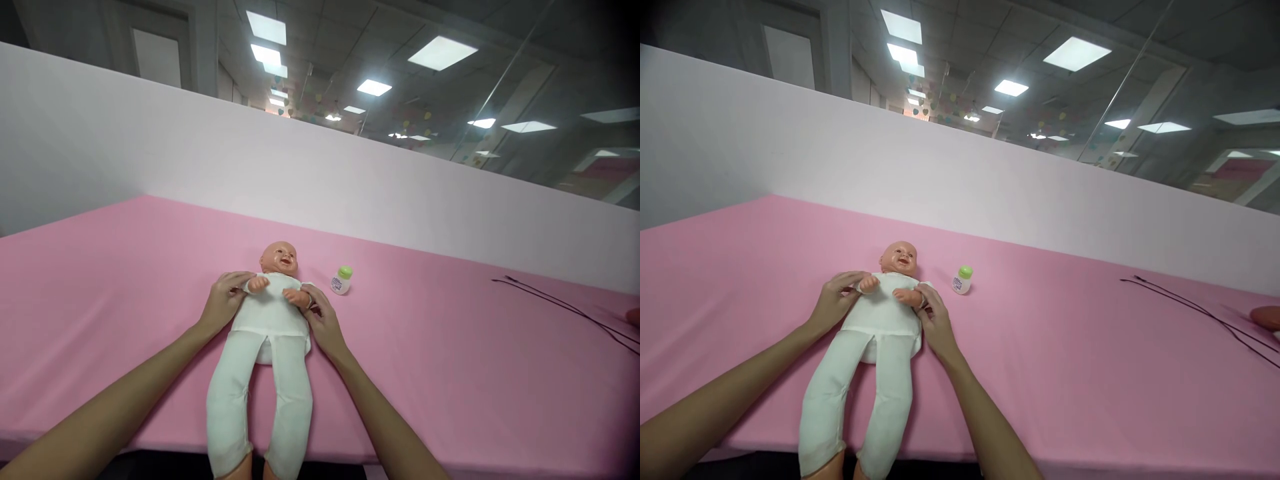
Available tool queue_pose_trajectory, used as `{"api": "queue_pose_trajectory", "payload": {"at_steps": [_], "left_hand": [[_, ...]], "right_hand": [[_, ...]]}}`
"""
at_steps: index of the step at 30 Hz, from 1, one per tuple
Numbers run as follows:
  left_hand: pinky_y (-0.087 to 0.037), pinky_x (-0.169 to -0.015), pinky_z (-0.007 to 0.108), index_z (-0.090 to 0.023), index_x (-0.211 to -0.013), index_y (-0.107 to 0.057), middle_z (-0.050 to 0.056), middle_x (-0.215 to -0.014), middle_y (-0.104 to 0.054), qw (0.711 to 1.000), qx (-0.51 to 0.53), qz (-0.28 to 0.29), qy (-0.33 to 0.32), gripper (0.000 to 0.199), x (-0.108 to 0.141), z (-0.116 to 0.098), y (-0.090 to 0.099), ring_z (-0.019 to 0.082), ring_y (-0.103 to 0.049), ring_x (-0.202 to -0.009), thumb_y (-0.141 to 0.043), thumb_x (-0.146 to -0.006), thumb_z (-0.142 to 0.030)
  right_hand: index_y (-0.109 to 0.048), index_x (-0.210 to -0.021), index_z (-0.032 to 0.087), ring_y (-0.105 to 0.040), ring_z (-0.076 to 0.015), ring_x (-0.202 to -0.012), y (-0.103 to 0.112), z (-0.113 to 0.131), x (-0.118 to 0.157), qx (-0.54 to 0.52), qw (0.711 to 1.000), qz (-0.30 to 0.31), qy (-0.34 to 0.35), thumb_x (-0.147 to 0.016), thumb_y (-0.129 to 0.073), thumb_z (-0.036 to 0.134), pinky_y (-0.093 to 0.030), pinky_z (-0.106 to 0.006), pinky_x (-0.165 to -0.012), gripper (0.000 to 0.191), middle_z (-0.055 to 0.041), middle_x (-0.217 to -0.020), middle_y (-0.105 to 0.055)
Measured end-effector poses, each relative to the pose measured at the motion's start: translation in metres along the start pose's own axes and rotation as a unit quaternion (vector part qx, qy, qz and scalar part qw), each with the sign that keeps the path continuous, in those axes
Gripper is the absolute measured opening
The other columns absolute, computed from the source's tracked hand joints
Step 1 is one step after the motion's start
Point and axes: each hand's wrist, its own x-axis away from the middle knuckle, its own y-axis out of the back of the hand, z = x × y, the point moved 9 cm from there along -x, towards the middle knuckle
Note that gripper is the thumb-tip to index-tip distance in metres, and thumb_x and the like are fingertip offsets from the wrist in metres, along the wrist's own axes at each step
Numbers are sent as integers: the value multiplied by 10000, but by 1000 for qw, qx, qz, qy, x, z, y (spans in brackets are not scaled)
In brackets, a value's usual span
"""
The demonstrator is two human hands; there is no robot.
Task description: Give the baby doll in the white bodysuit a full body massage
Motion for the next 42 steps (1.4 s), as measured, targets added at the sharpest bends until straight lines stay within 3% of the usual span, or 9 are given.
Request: {"api": "queue_pose_trajectory", "payload": {"at_steps": [5,10,16,19,22,30,33,37,42], "left_hand": [[-544,-760,330,-192,-1048,-712,70,-1023,-752,980,101,-110,134,273,0,26,24,245,-685,-933,-674,-856,-382],[-523,-639,304,-192,-952,-633,33,-851,-682,943,166,-156,243,362,7,58,33,193,-640,-716,-760,-783,-486],[-529,-723,331,-202,-1026,-741,70,-998,-775,987,67,-99,108,254,-3,24,26,250,-690,-873,-684,-830,-353],[-545,-789,373,-243,-1050,-816,55,-1119,-802,999,6,-26,28,328,-4,3,10,284,-685,-1004,-599,-804,-239],[-546,-907,421,-288,-1011,-852,34,-1152,-804,999,-18,10,-26,441,-1,-7,1,282,-664,-1101,-520,-749,-164],[-572,-838,391,-231,-1012,-807,87,-1118,-798,993,73,-36,86,279,-3,12,9,300,-696,-1065,-687,-767,-287],[-563,-735,339,-198,-1016,-725,92,-1013,-774,973,135,-107,156,329,-1,29,23,261,-706,-907,-760,-781,-427],[-531,-629,302,-189,-912,-665,54,-842,-709,937,175,-162,256,394,8,55,34,201,-660,-720,-786,-746,-525],[-542,-709,332,-198,-1001,-726,72,-941,-759,974,115,-119,154,285,0,32,29,242,-693,-842,-717,-834,-428]], "right_hand": [[-627,-1357,247,-644,-189,-758,25,-24,0,-122,977,-118,-131,-878,-740,494,-527,-305,-648,550,-43,-1015,-735],[-684,-1157,205,-537,-144,-585,44,-38,5,-169,954,-179,-173,-828,-783,567,-430,-253,-539,499,41,-659,-594],[-688,-1307,253,-699,-224,-922,26,-14,-2,-98,987,-95,-90,-860,-744,403,-590,-349,-779,475,-65,-1168,-741],[-730,-1274,295,-587,-275,-1331,4,4,-1,-3,1000,12,2,-889,-610,213,-494,-463,-1126,411,-58,-1410,-653],[-721,-1303,324,-519,-256,-1424,-6,6,4,47,997,60,33,-883,-500,124,-424,-489,-1212,515,-40,-1493,-588],[-710,-1301,286,-591,-279,-1330,3,-5,-1,-48,998,-5,-39,-891,-696,317,-502,-460,-1118,412,-69,-1410,-660],[-668,-1363,257,-703,-224,-993,12,-19,-2,-130,984,-51,-111,-846,-782,431,-594,-362,-868,557,-70,-1257,-733],[-657,-1373,235,-591,-127,-637,25,-30,-1,-171,969,-99,-145,-838,-792,525,-533,-278,-617,624,-42,-1064,-751],[-700,-1325,267,-710,-231,-975,18,-19,-3,-159,978,-50,-124,-799,-836,414,-598,-365,-841,563,-73,-1260,-739]]}}
